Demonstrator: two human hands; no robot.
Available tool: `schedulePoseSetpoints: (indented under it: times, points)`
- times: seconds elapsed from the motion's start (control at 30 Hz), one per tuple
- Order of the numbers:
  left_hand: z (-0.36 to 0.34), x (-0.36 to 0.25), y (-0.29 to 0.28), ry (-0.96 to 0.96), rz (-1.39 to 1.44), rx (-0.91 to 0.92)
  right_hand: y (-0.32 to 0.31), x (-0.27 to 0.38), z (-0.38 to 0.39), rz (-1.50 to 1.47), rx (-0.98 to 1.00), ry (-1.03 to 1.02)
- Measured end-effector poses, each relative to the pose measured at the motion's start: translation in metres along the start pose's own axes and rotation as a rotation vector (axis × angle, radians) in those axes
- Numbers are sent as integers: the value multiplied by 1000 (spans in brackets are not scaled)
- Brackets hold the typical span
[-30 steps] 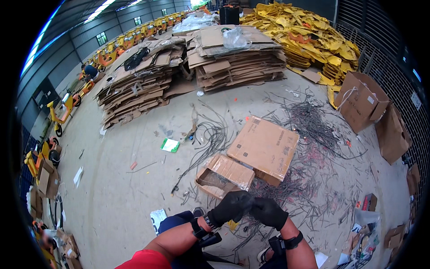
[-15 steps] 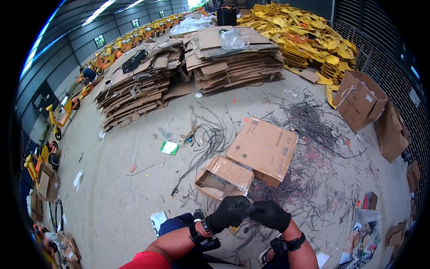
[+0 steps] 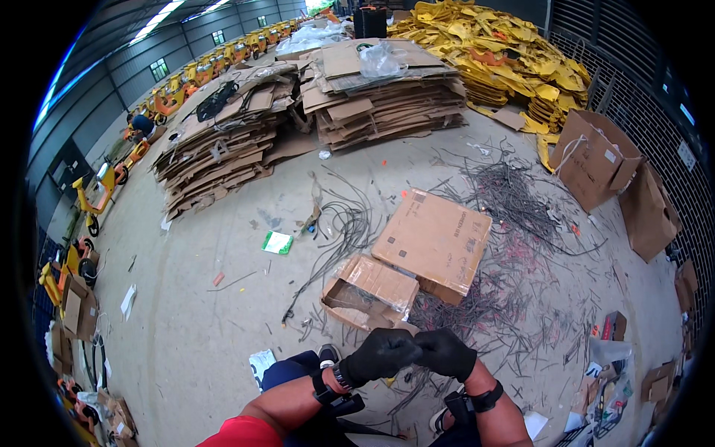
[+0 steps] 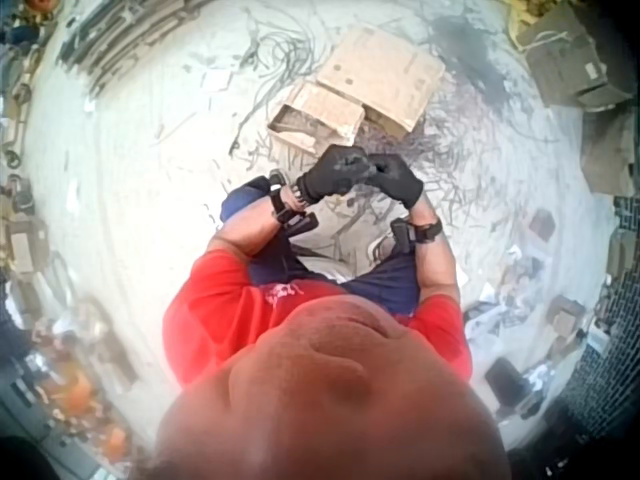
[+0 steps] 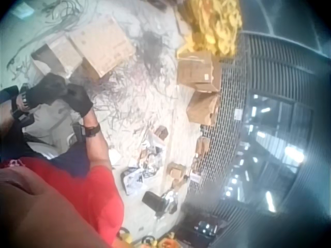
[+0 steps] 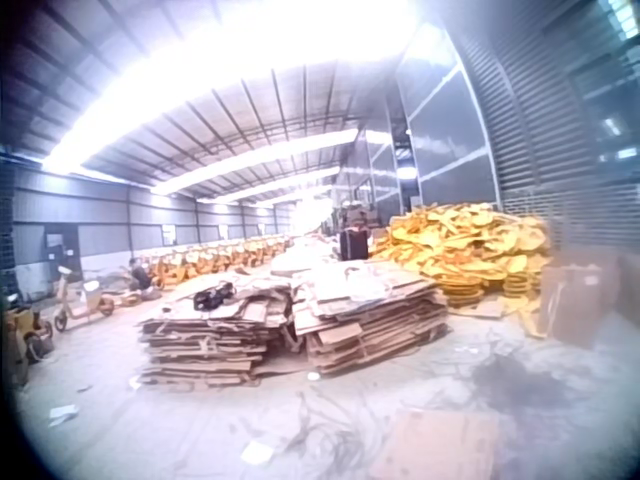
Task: The person sits on the floor and uses yellow-handled pliers to cut a black wire into small pieces. The person repeatedly picks up the wire, cuts a segment, and drops the cut piece onto a pile on the floor.
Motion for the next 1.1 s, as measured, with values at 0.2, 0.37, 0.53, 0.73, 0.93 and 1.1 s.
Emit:
schedulePoseSetpoints:
  times: [0.2, 0.37, 0.53, 0.73, 0.93, 1.1]
  points:
    - [2, -4, -1, -2, 1, 0, 3, 4, -2, 43, 4, 23]
    - [-2, -13, 0, -86, -29, 0, 4, -11, -3, 91, -45, -83]
    - [1, 6, -3, -193, 51, 93, 5, -15, -4, 154, -97, -35]
    - [0, -38, -16, 162, 70, -150, 1, -60, 5, 309, -288, -9]
    - [-19, -14, -43, 0, 351, -161, -31, -37, 10, 263, -355, 75]
    - [-17, -4, -48, -31, 370, -107, -45, -4, -3, 108, -503, -52]
Point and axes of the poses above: each hand's wrist, its own z-axis away from the middle knuckle, its own y-axis out of the palm, x = y × z, the point moved 1 cm from there along -z, towards the middle knuckle, and after that the axes turned 13 degrees about -z, right-handed, at the moved point
